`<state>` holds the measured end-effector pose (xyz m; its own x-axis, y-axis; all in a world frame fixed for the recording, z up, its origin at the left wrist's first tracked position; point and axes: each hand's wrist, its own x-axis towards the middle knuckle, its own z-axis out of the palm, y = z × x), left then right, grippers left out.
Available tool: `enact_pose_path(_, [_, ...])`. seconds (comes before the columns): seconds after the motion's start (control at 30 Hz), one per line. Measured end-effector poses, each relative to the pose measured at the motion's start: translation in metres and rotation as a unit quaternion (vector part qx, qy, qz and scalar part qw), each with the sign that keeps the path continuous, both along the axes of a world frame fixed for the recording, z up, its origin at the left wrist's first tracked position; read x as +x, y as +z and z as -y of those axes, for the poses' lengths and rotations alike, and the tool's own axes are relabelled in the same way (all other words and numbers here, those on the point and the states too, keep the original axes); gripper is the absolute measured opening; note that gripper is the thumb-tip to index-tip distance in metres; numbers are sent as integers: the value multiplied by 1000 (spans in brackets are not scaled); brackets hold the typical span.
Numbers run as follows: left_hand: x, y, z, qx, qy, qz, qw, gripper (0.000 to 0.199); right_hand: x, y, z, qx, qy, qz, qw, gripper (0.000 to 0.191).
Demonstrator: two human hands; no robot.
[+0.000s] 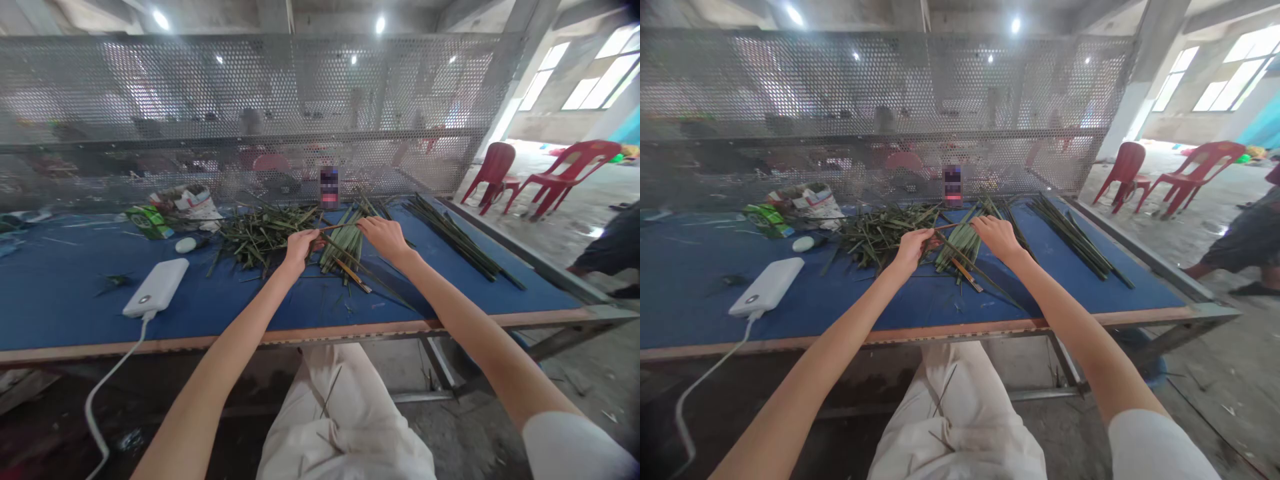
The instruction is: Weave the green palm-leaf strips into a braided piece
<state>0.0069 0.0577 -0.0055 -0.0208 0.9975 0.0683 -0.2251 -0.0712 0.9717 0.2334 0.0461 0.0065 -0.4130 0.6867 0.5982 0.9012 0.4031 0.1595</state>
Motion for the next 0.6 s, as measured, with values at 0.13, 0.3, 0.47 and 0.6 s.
enact_pose_path(0.13, [-3, -1, -1, -4, 26, 30, 999, 8, -4, 1, 5, -36, -42, -89, 994, 36])
enact_pose_path(0.3, [1, 1, 2, -24, -55, 23, 998, 7, -13, -6, 0, -98, 100, -371, 918, 27])
enact_pose_path(0.47, [12, 3, 11, -38, -128, -24, 991, 10, -28, -14, -4, -286, 240, -595, 712, 34])
enact_pose_path(0.6, [18, 2, 18, -33, -178, -33, 983, 15, -38, -16, 3, -331, 266, -641, 640, 40])
